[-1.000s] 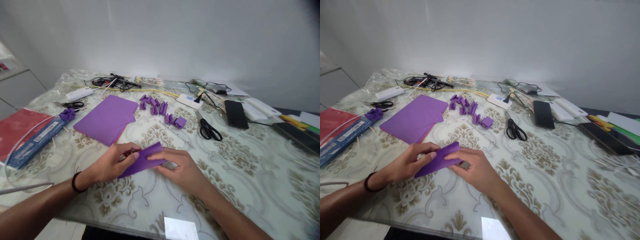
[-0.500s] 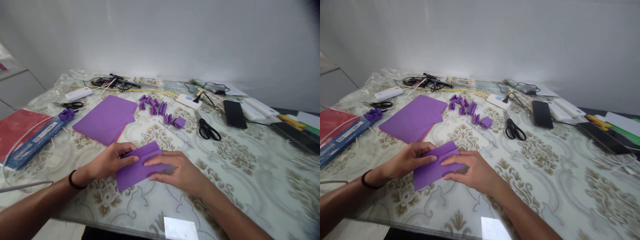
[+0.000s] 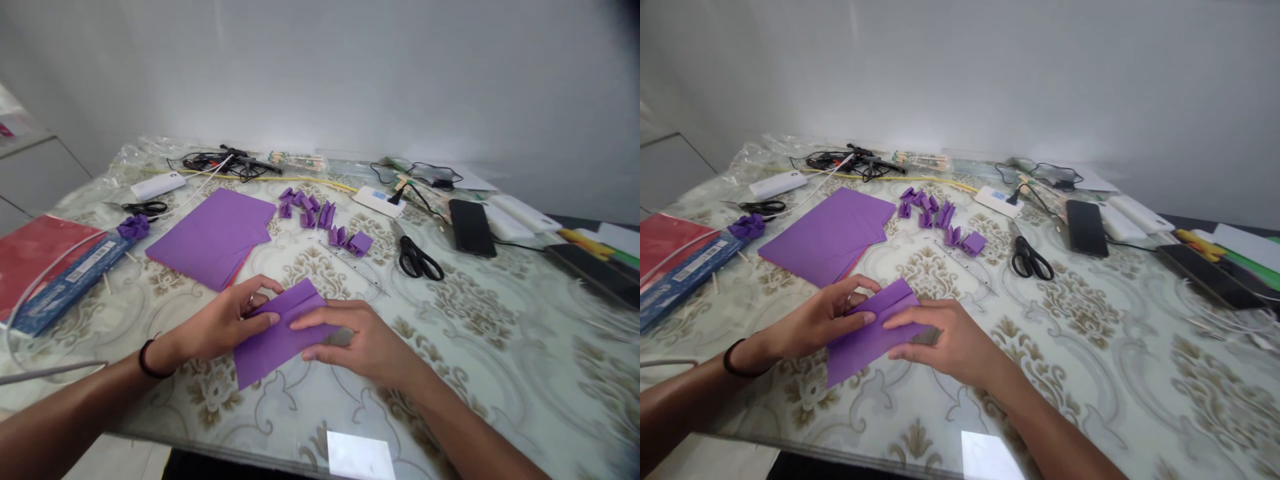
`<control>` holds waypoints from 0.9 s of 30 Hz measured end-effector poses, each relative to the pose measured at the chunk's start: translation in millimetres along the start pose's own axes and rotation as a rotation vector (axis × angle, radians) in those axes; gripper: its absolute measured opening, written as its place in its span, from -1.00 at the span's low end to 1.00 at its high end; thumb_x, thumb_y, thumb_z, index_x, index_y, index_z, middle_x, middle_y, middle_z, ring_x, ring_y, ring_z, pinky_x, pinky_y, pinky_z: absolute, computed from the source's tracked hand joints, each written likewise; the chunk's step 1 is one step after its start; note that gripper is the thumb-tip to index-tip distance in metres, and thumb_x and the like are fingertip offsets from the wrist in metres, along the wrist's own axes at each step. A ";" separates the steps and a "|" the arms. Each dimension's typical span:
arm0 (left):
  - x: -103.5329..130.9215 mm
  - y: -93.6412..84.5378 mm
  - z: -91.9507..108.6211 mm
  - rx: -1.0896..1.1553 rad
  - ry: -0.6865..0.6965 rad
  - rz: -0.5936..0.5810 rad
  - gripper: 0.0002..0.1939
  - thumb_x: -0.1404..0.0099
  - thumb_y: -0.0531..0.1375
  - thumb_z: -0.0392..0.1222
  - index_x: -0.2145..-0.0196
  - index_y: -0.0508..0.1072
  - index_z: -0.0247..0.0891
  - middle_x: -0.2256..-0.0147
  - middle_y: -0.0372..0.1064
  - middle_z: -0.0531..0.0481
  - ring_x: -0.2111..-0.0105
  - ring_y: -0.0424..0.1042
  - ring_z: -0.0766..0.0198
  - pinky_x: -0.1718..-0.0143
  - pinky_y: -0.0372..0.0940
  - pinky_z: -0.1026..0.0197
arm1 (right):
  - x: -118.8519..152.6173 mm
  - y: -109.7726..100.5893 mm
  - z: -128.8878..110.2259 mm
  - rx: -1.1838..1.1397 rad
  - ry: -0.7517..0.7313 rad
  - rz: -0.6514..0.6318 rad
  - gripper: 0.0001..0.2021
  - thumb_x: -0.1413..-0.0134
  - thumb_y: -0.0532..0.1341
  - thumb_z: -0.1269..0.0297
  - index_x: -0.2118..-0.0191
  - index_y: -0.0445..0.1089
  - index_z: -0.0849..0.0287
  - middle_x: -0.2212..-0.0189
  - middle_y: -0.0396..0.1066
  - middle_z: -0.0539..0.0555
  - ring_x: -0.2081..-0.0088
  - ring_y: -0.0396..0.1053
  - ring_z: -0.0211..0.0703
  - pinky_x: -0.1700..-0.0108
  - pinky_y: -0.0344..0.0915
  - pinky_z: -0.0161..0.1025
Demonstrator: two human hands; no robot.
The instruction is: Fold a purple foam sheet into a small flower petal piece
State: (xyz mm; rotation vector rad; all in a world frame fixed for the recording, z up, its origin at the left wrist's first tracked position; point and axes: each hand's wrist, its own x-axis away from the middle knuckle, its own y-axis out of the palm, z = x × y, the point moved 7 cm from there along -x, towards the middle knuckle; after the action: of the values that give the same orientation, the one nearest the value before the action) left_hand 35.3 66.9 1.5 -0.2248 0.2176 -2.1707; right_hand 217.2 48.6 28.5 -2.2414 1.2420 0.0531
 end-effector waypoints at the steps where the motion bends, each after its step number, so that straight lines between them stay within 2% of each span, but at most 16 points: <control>1: 0.7 -0.9 -0.2 -0.006 0.002 0.012 -0.73 -0.49 0.22 -0.06 -0.05 0.30 -0.15 0.46 0.28 0.18 0.53 0.24 0.37 0.54 0.10 0.35 | -0.1 -1.8 0.7 -0.003 0.006 0.015 -0.76 -0.20 0.46 0.09 0.05 0.66 -0.01 0.17 0.67 0.03 0.18 0.60 -0.09 0.03 0.49 -0.17; 5: 2.8 -3.2 3.1 0.011 0.031 0.020 -0.77 -0.49 0.24 -0.12 0.12 0.20 -0.12 0.49 0.04 0.25 0.55 0.04 0.41 0.55 -0.01 0.37 | -0.4 -13.9 8.7 -0.062 0.104 0.143 -0.78 -0.39 0.28 0.12 0.14 0.67 0.04 0.20 0.64 0.09 0.19 0.56 -0.08 0.16 0.46 -0.18; 7: 3.0 -1.2 5.2 -0.020 0.039 -0.020 -0.78 -0.47 0.26 -0.13 0.16 0.24 -0.15 0.47 0.07 0.22 0.52 0.07 0.40 0.51 0.03 0.36 | 0.3 -17.1 14.7 -0.103 0.180 0.198 -0.83 -0.35 0.31 0.18 0.19 0.67 0.06 0.19 0.63 0.09 0.20 0.56 -0.10 0.24 0.44 -0.24; 10: 2.6 4.1 6.8 -0.033 0.041 -0.110 -0.87 -0.48 0.26 -0.12 0.15 0.40 -0.20 0.41 0.24 0.14 0.44 0.22 0.37 0.42 0.15 0.33 | 1.2 -15.1 20.6 -0.153 0.254 0.222 -0.91 -0.23 0.39 0.24 0.21 0.68 0.06 0.19 0.64 0.09 0.19 0.57 -0.09 0.28 0.44 -0.26; 15: 1.5 6.5 10.7 -0.050 0.063 -0.181 -0.88 -0.47 0.27 -0.15 0.10 0.56 -0.21 0.21 0.53 -0.03 0.21 0.46 0.22 0.15 0.31 0.23 | 2.5 -14.5 22.5 -0.184 0.269 0.261 -0.92 -0.19 0.41 0.26 0.23 0.70 0.05 0.23 0.64 0.09 0.22 0.57 -0.09 0.32 0.42 -0.27; 21: 0.7 3.6 14.7 -0.020 0.047 -0.173 -0.89 -0.41 0.30 -0.21 0.12 0.57 -0.24 0.21 0.56 -0.03 0.23 0.48 0.24 0.19 0.31 0.25 | 4.2 -18.3 20.6 -0.177 0.250 0.302 -0.93 -0.18 0.41 0.28 0.25 0.71 0.04 0.24 0.65 0.08 0.27 0.55 -0.13 0.35 0.40 -0.28; 27: -0.2 -6.7 19.9 -0.119 0.079 -0.117 -0.83 -0.48 0.23 -0.17 0.05 0.58 -0.20 0.12 0.56 -0.06 0.18 0.46 0.20 0.17 0.32 0.22 | 5.7 -26.8 23.5 -0.174 0.291 0.394 -0.93 -0.14 0.43 0.27 0.27 0.70 0.07 0.25 0.66 0.09 0.30 0.55 -0.10 0.36 0.44 -0.25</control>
State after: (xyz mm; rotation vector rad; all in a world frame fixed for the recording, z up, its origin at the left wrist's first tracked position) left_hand 35.0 69.5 22.4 -0.2245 0.3879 -2.2877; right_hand 247.0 66.7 19.5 -2.1673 1.8894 -0.0173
